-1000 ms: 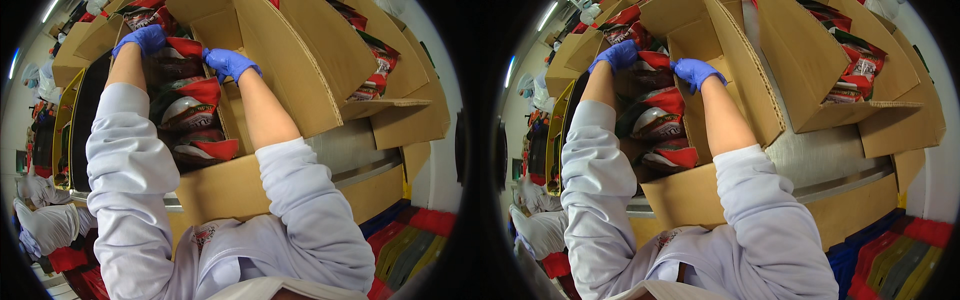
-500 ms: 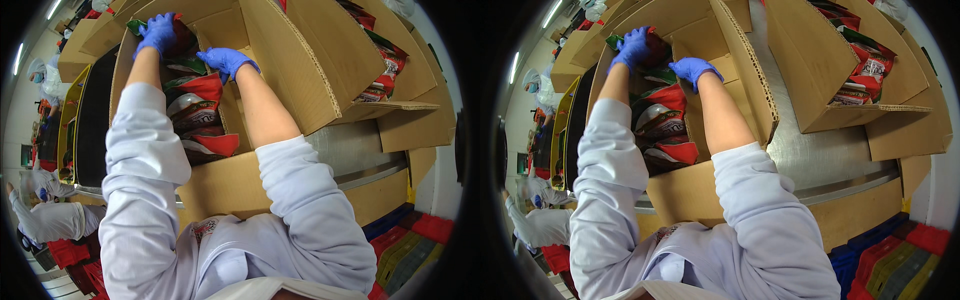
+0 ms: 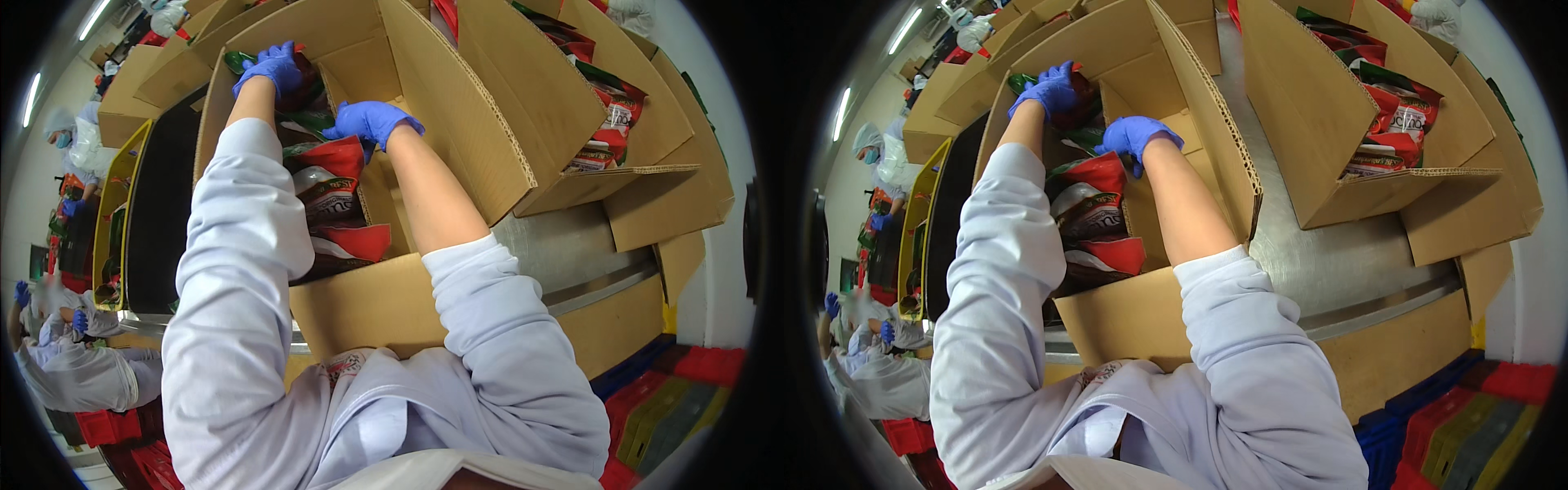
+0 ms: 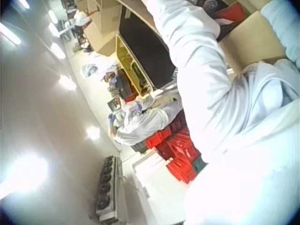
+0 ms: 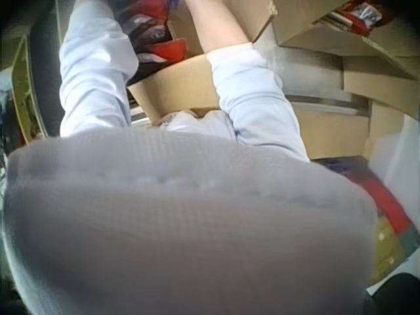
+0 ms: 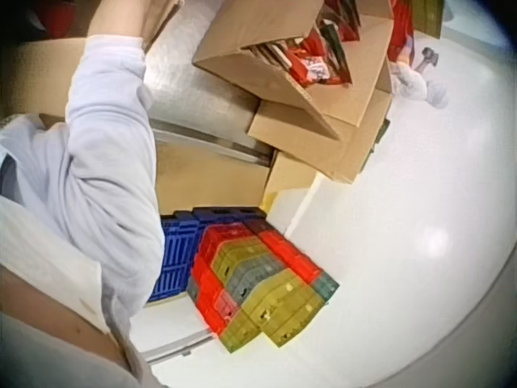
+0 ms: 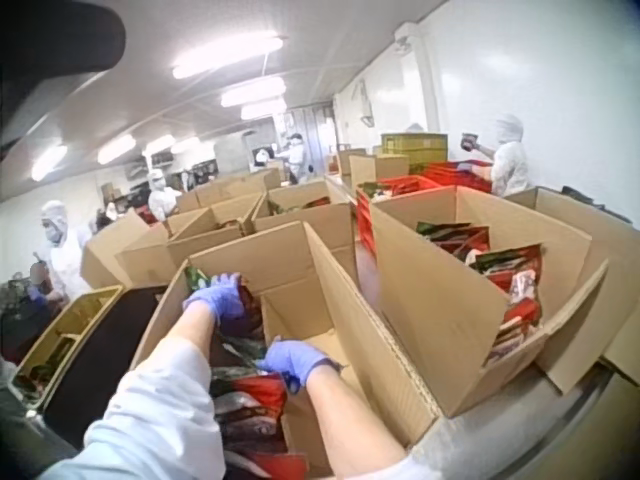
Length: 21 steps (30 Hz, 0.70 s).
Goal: The person assembles cardboard boxes and packs red and green packaged food items from a yellow bin into the boxes. They fold the box flaps and move the filled boxes along the conveyor line.
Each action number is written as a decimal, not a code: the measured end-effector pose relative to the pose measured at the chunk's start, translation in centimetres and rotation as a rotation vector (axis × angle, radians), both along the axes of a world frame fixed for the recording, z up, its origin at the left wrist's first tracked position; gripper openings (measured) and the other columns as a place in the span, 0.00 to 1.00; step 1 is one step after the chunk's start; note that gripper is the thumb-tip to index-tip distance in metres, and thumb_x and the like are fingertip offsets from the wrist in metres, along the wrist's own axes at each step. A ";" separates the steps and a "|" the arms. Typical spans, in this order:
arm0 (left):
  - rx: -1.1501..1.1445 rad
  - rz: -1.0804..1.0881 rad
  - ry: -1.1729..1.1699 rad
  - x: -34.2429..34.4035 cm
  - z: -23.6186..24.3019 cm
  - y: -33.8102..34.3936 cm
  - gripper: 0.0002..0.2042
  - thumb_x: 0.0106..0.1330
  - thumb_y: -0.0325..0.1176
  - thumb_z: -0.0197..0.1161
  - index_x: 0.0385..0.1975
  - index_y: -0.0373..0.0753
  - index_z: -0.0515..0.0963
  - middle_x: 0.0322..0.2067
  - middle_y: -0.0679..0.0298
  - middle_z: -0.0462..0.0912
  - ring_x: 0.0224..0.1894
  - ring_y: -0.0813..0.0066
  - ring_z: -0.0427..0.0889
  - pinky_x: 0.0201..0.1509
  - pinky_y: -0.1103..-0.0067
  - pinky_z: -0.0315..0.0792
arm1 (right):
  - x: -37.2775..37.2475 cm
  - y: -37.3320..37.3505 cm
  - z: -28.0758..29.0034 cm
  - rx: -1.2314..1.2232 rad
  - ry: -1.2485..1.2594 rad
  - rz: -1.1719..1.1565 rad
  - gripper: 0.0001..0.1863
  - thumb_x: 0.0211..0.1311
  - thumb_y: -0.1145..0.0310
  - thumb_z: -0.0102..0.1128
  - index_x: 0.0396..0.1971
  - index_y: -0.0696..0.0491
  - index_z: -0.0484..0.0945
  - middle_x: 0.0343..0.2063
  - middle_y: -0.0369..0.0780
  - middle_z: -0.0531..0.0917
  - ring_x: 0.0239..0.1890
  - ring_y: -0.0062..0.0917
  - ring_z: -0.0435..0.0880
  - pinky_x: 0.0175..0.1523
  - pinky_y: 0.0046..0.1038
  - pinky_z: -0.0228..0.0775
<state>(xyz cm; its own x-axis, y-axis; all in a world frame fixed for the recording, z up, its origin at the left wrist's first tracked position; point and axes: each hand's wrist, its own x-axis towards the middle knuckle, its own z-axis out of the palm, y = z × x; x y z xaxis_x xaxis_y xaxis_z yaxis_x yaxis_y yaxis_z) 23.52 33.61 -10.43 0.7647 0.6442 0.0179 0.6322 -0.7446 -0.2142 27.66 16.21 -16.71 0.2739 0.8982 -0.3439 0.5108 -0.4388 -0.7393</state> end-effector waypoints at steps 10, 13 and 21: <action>-0.191 -0.247 0.307 -10.1 12.6 -9.1 0.22 0.52 0.40 0.62 0.46 0.37 0.73 0.42 0.57 0.78 0.47 0.66 0.75 0.50 0.77 0.68 | 1.1 1.0 -1.7 0.080 -0.173 0.141 0.21 0.52 0.50 0.53 0.36 0.52 0.77 0.33 0.45 0.80 0.27 0.34 0.80 0.33 0.36 0.71; -0.092 -0.213 0.430 -12.4 7.0 -13.4 0.19 0.50 0.38 0.63 0.41 0.35 0.74 0.41 0.54 0.78 0.45 0.64 0.77 0.47 0.75 0.70 | 0.4 -0.9 -1.2 0.061 0.004 0.040 0.16 0.53 0.55 0.55 0.36 0.49 0.77 0.30 0.42 0.81 0.23 0.28 0.81 0.30 0.32 0.73; -0.323 0.007 -0.197 -16.5 -2.7 -17.4 0.31 0.51 0.31 0.55 0.59 0.39 0.57 0.39 0.48 0.77 0.42 0.54 0.77 0.46 0.65 0.70 | -1.6 -3.3 -1.5 -0.030 0.291 -0.014 0.25 0.48 0.51 0.61 0.45 0.45 0.72 0.38 0.41 0.78 0.31 0.28 0.79 0.29 0.30 0.77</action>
<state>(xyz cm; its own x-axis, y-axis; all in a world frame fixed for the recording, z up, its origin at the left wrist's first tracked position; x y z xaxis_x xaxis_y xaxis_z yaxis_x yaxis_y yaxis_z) 6.98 16.24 -13.12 0.7622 0.6461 -0.0404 0.6434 -0.7492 0.1574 26.09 12.93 -18.17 0.1726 0.8832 -0.4361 0.2728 -0.4683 -0.8404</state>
